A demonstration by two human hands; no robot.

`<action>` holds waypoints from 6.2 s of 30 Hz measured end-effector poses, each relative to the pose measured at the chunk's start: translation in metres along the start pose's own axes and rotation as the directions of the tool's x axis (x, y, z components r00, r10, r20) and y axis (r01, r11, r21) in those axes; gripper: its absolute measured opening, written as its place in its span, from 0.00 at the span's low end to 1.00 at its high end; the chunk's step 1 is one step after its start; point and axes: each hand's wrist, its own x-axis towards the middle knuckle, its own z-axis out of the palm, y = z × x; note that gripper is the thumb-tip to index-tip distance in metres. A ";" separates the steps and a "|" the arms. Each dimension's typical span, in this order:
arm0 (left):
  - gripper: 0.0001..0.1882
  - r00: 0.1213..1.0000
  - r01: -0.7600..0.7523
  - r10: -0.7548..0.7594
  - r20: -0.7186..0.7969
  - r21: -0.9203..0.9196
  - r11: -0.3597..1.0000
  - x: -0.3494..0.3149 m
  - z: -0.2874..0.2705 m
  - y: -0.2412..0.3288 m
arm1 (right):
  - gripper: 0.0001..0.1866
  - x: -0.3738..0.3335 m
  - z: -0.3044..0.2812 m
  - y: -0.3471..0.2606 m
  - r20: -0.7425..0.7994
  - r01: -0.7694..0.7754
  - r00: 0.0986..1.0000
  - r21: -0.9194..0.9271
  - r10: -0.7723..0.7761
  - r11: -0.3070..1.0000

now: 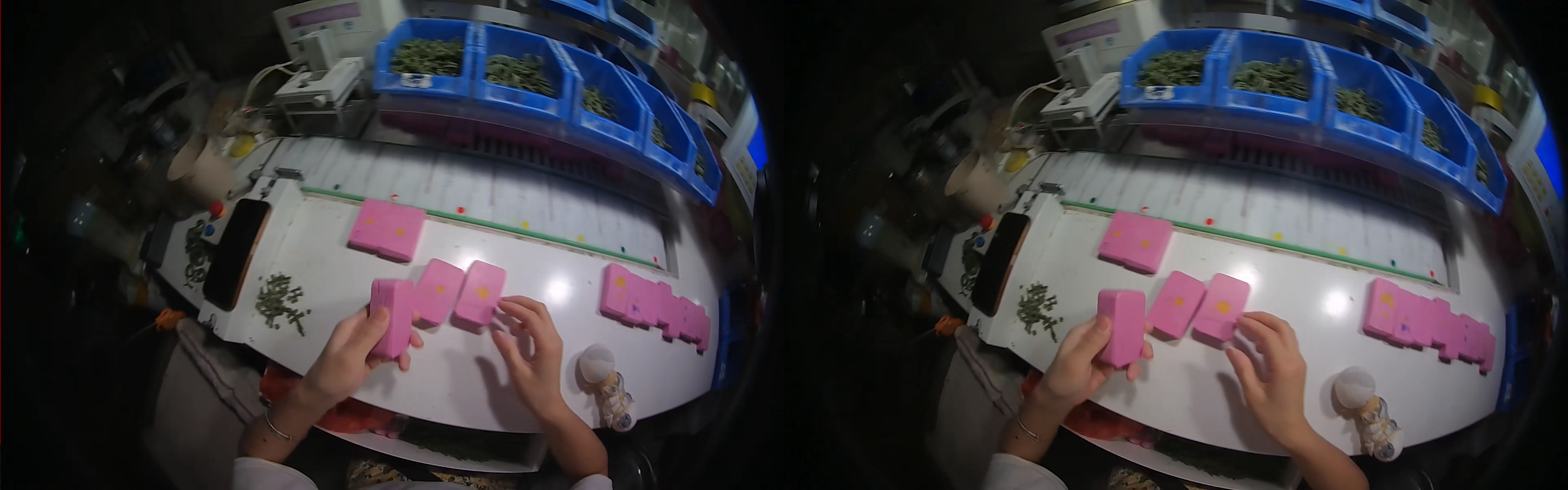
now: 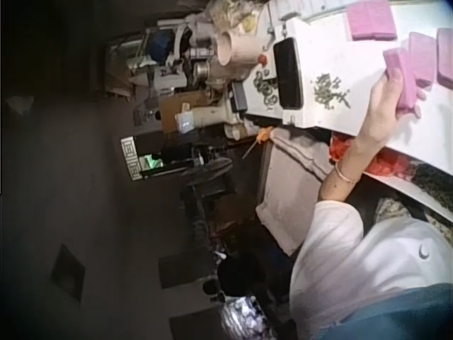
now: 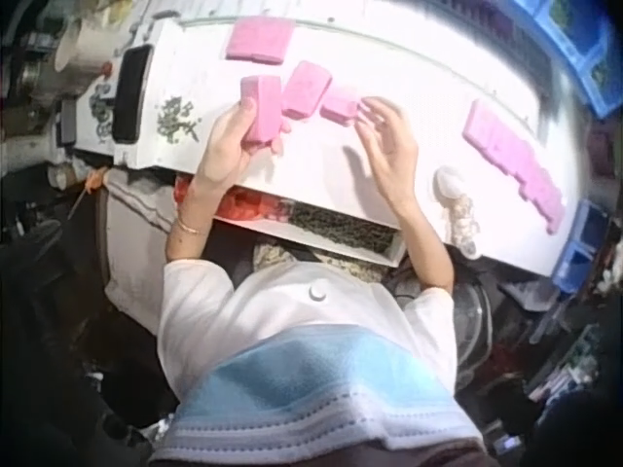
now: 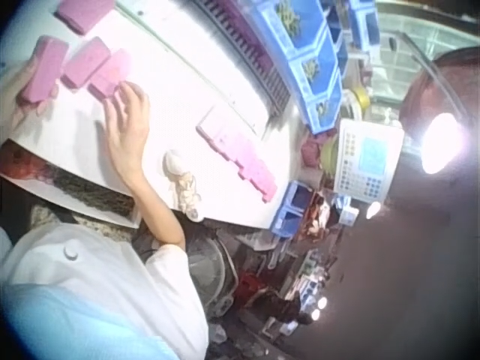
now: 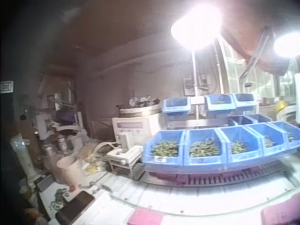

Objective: The recorder is assembling botanical elements into pink wax molds at a workstation.

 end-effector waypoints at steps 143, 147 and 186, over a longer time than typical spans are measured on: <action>0.25 0.980 -0.196 0.197 -0.007 0.052 0.979 0.022 0.081 -0.072 | 0.29 -0.097 -0.012 -0.012 0.239 -0.445 0.896 0.478 0.375 0.758; 0.45 0.965 -0.172 0.193 0.178 -0.129 0.977 0.018 0.089 -0.075 | 0.19 -0.105 -0.007 -0.026 0.281 -0.411 0.912 0.635 0.300 0.654; 0.36 0.999 -0.032 0.031 -0.018 -0.050 0.998 0.002 0.096 -0.065 | 0.03 -0.064 -0.001 -0.039 0.011 -0.373 0.886 0.610 0.464 0.699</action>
